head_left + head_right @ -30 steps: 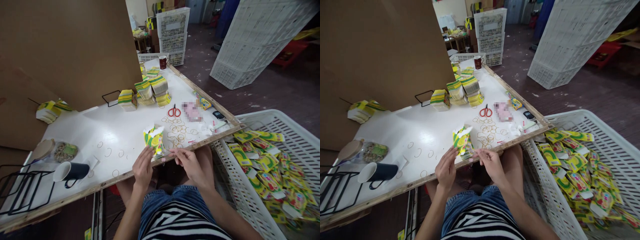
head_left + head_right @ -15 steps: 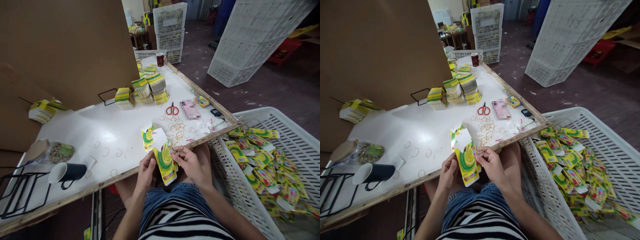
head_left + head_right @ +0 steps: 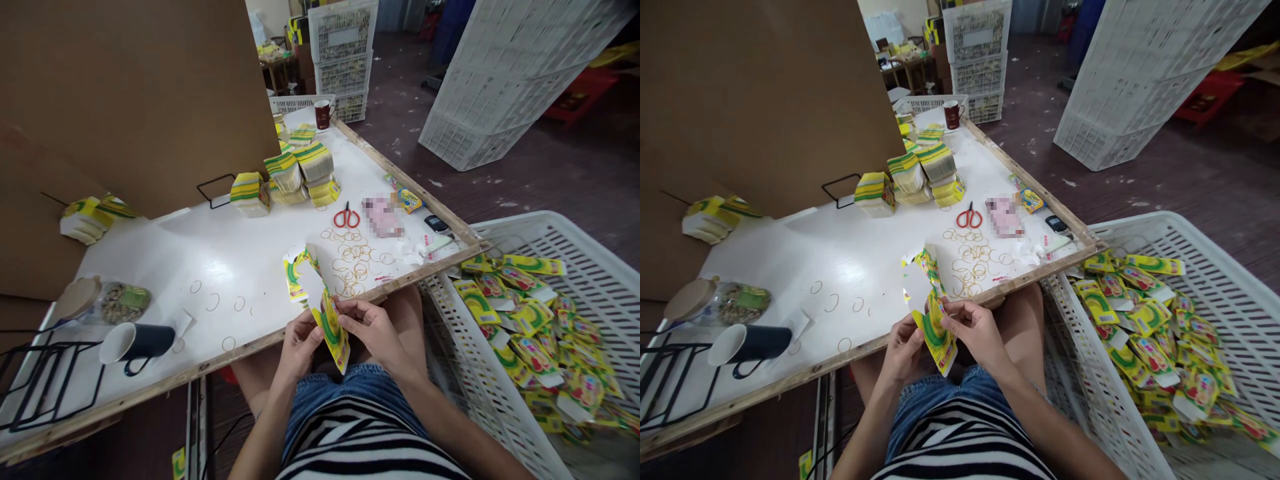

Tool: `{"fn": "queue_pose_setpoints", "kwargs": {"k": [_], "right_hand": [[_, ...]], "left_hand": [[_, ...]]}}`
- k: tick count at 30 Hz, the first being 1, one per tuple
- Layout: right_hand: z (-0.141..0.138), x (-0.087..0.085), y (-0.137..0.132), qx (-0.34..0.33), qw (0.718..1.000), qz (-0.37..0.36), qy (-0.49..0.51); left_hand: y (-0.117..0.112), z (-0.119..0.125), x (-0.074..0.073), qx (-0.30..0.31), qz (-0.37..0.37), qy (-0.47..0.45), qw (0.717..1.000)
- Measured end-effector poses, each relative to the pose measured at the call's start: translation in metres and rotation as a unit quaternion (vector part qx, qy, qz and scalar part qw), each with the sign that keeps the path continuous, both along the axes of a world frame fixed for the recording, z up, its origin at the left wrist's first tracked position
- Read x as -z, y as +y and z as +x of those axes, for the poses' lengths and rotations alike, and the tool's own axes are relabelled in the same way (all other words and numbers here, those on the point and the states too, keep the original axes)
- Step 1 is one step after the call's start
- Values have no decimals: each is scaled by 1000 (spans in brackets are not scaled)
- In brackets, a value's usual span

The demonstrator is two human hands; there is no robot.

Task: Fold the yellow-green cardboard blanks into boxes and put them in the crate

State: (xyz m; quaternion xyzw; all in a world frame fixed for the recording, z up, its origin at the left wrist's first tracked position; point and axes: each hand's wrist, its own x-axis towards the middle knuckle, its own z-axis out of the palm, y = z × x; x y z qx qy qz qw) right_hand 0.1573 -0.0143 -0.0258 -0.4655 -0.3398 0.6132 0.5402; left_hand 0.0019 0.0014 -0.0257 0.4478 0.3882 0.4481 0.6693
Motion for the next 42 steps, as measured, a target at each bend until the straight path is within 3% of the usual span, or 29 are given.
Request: {"fn": "queue_pose_setpoints", "kwargs": {"k": [7, 10, 13, 17, 20, 26, 30, 37, 42], "right_hand": [[-1, 1, -1, 4, 1000, -2, -28], [-3, 6, -2, 6, 999, 8, -54], [-5, 12, -1, 54, 992, 23, -114], [-5, 15, 1, 86, 981, 50, -165], [0, 11, 1, 38, 986, 94, -135], [22, -2, 2, -99, 979, 136, -111], [30, -5, 4, -135, 966, 153, -159], [20, -1, 5, -1, 966, 179, -187], [30, -9, 8, 13, 956, 201, -214]], "left_hand": [[0, 2, 4, -36, -21, 42, 998], [-1, 5, 2, -41, -12, 104, 994], [-3, 9, -1, -62, 16, 161, 985], [-6, 10, -4, -81, 24, 153, 985], [-6, 4, -9, -38, 12, 107, 993], [-3, -13, -22, 112, -32, 4, 993], [-6, -15, -22, 142, -61, -16, 988], [-8, -9, -17, 105, -46, 8, 993], [-7, -9, -9, 53, 24, 162, 985]]}}
